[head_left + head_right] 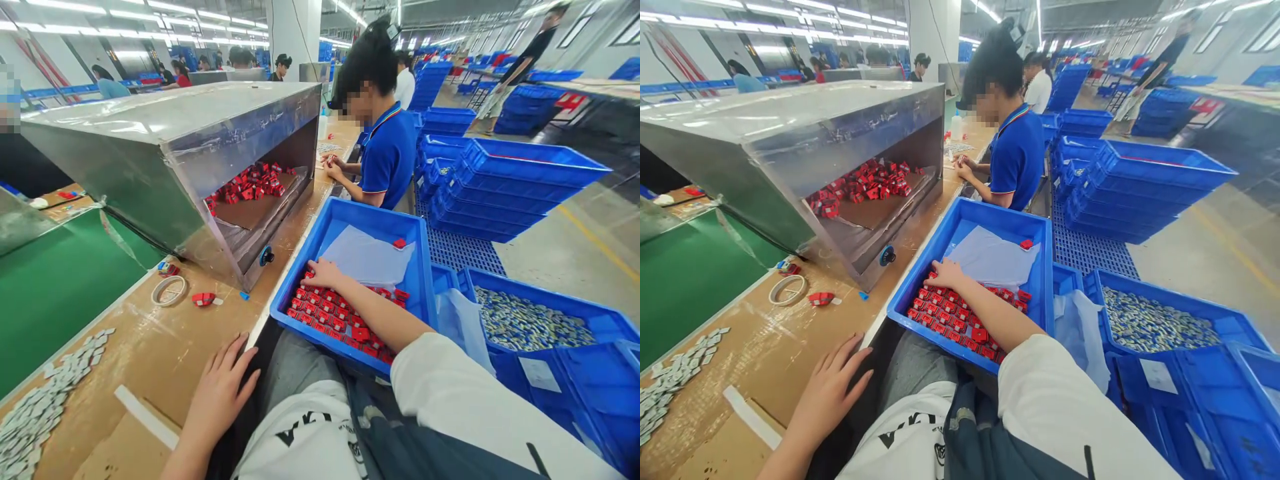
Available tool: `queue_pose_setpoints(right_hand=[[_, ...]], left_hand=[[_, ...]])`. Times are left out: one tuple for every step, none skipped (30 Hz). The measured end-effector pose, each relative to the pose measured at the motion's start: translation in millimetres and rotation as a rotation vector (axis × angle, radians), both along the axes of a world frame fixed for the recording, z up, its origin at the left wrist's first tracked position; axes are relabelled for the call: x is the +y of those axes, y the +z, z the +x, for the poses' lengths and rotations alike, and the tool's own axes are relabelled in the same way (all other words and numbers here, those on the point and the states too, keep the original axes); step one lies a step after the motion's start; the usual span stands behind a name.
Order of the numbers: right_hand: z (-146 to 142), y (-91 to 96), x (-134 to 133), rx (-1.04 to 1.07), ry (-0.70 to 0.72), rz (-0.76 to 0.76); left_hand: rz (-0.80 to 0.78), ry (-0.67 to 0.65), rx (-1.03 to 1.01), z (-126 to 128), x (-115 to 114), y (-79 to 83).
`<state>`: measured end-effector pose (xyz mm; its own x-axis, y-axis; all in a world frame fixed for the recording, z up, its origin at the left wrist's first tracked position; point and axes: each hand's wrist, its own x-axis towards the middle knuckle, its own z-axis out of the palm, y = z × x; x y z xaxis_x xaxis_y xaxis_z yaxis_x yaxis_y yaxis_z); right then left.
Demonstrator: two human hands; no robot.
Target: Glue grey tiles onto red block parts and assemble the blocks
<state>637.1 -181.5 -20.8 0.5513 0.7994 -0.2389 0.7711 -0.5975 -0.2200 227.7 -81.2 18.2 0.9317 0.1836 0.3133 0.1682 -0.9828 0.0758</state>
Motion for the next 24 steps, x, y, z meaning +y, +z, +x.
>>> queue_pose_setpoints(right_hand=[[-4,2.1,3,-0.006,0.014,-0.015],[-8,4.4,4,-0.008,0.034,-0.028],[-12,6.6,3,-0.008,0.059,-0.039],[-16,8.6,2,-0.009,0.084,-0.048],[-20,10.2,-1,-0.013,0.104,-0.054],[-25,11.2,-3,-0.022,0.117,-0.058],[-29,11.6,-5,-0.034,0.124,-0.058],[-33,11.4,-7,-0.05,0.126,-0.057],[-37,10.7,-8,-0.065,0.126,-0.053],[-41,9.6,-9,-0.079,0.125,-0.049],[-44,8.3,-8,-0.091,0.121,-0.045],[-45,7.1,-8,-0.1,0.118,-0.039],[-46,5.9,-7,-0.106,0.114,-0.034],[-44,5.1,-7,-0.11,0.109,-0.028],[-42,4.7,-7,-0.113,0.104,-0.022],[-38,4.5,-6,-0.118,0.096,-0.017],[-33,4.7,-7,-0.126,0.085,-0.011],[-28,4.9,-7,-0.136,0.074,-0.003],[-23,5.0,-7,-0.149,0.068,0.005],[-19,4.8,-7,-0.16,0.069,0.014],[-15,4.4,-7,-0.169,0.077,0.021],[-12,3.6,-7,-0.174,0.091,0.025],[-10,2.6,-6,-0.175,0.103,0.027],[-9,1.5,-6,-0.174,0.111,0.028]], left_hand=[[0.012,-0.003,-0.008,0,0,-0.9],[0.025,-0.007,-0.018,-1,0,-1.6],[0.038,-0.01,-0.028,-1,0,-2.2],[0.05,-0.013,-0.036,-1,0,-2.6],[0.059,-0.016,-0.04,-1,0,-2.8],[0.066,-0.017,-0.041,-1,0,-3.0],[0.069,-0.017,-0.039,-2,-1,-3.2],[0.07,-0.016,-0.037,-2,-1,-3.5],[0.069,-0.014,-0.038,-3,-2,-4.0],[0.066,-0.012,-0.042,-3,-2,-4.7],[0.063,-0.012,-0.05,-3,-2,-5.8],[0.06,-0.012,-0.057,-4,-2,-7.0],[0.059,-0.012,-0.064,-4,-2,-8.5],[0.058,-0.012,-0.068,-5,-2,-10.0],[0.059,-0.008,-0.067,-5,-2,-11.5],[0.06,-0.004,-0.065,-5,-1,-13.0],[0.062,0.001,-0.062,-5,-1,-14.1],[0.066,0.004,-0.061,-6,-1,-15.1],[0.074,0.003,-0.062,-6,0,-15.7],[0.086,0.001,-0.066,-5,0,-15.9],[0.103,-0.005,-0.075,-5,0,-16.0],[0.125,-0.014,-0.085,-5,1,-15.9],[0.149,-0.023,-0.095,-5,2,-15.8],[0.174,-0.035,-0.106,-5,3,-15.8]])
